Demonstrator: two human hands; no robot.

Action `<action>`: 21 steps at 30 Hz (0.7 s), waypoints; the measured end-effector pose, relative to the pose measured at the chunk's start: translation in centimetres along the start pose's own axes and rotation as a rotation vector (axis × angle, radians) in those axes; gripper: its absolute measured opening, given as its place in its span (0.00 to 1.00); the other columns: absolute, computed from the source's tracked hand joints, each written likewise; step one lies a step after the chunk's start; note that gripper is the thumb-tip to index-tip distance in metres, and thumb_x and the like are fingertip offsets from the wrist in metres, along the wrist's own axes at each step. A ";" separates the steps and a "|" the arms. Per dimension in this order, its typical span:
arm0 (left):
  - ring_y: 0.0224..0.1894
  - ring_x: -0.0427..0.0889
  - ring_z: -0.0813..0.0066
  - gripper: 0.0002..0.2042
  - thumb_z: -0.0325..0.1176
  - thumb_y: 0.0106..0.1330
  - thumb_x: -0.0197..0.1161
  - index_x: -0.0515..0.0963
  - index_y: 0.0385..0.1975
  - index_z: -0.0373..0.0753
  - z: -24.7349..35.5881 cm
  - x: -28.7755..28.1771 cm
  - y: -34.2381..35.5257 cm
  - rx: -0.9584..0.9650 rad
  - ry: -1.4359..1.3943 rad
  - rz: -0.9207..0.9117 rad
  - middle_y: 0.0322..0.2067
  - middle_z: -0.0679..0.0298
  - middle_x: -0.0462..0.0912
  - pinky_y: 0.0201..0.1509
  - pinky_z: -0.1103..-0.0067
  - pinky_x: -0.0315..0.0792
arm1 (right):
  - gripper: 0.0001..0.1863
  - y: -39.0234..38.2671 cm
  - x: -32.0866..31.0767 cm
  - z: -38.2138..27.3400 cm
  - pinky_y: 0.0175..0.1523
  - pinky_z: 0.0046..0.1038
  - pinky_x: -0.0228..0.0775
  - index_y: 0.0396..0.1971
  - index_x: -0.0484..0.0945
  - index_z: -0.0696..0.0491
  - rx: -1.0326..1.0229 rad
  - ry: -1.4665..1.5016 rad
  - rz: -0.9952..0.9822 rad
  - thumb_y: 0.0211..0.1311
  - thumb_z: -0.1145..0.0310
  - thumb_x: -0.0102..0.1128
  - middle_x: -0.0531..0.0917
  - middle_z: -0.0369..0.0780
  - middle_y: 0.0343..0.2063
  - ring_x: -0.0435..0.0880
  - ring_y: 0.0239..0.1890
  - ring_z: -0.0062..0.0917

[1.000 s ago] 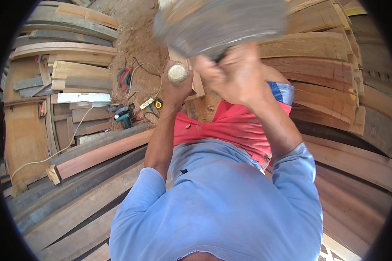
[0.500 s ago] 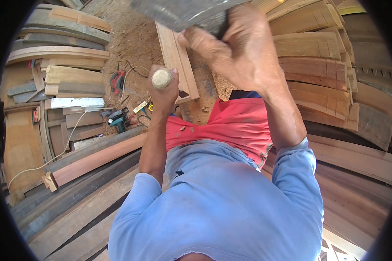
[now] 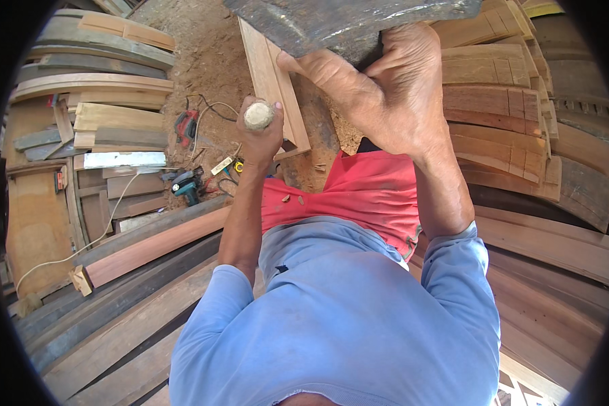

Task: The person selects a long wooden plank and uses a chisel and mallet to carve a groove along its length. They then use a power planer to smooth the surface of the plank.

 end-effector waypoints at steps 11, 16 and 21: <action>0.28 0.85 0.72 0.08 0.26 0.58 0.72 0.78 0.34 0.34 0.2 0.4 -2.2 0.162 0.033 -0.013 0.26 0.58 0.85 0.33 0.77 0.76 | 0.08 -2.2 3.5 5.2 0.32 0.36 0.75 0.30 0.83 0.59 -0.224 -0.655 -0.535 0.52 0.74 0.71 0.82 0.46 0.23 0.80 0.24 0.34; 0.25 0.76 0.84 0.11 0.25 0.62 0.71 0.71 0.31 0.36 -0.3 0.5 -1.3 0.060 -0.018 -0.021 0.20 0.65 0.78 0.29 0.80 0.72 | 0.12 3.5 3.3 -1.4 0.26 0.30 0.68 0.25 0.78 0.60 -0.215 -0.366 -0.222 0.54 0.71 0.74 0.77 0.44 0.16 0.76 0.19 0.25; 0.25 0.77 0.84 0.10 0.25 0.62 0.71 0.72 0.31 0.36 0.7 0.7 -0.8 0.080 0.041 -0.043 0.20 0.65 0.78 0.29 0.80 0.72 | 0.14 2.3 4.2 4.1 0.31 0.40 0.77 0.19 0.79 0.62 -0.144 -0.512 -0.339 0.59 0.68 0.66 0.79 0.51 0.17 0.85 0.26 0.44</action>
Point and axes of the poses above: each hand's wrist, its own y-axis towards the middle knuckle, its own x-axis out of the palm, z = x × y, the point moved 2 cm from there along y, towards the middle knuckle
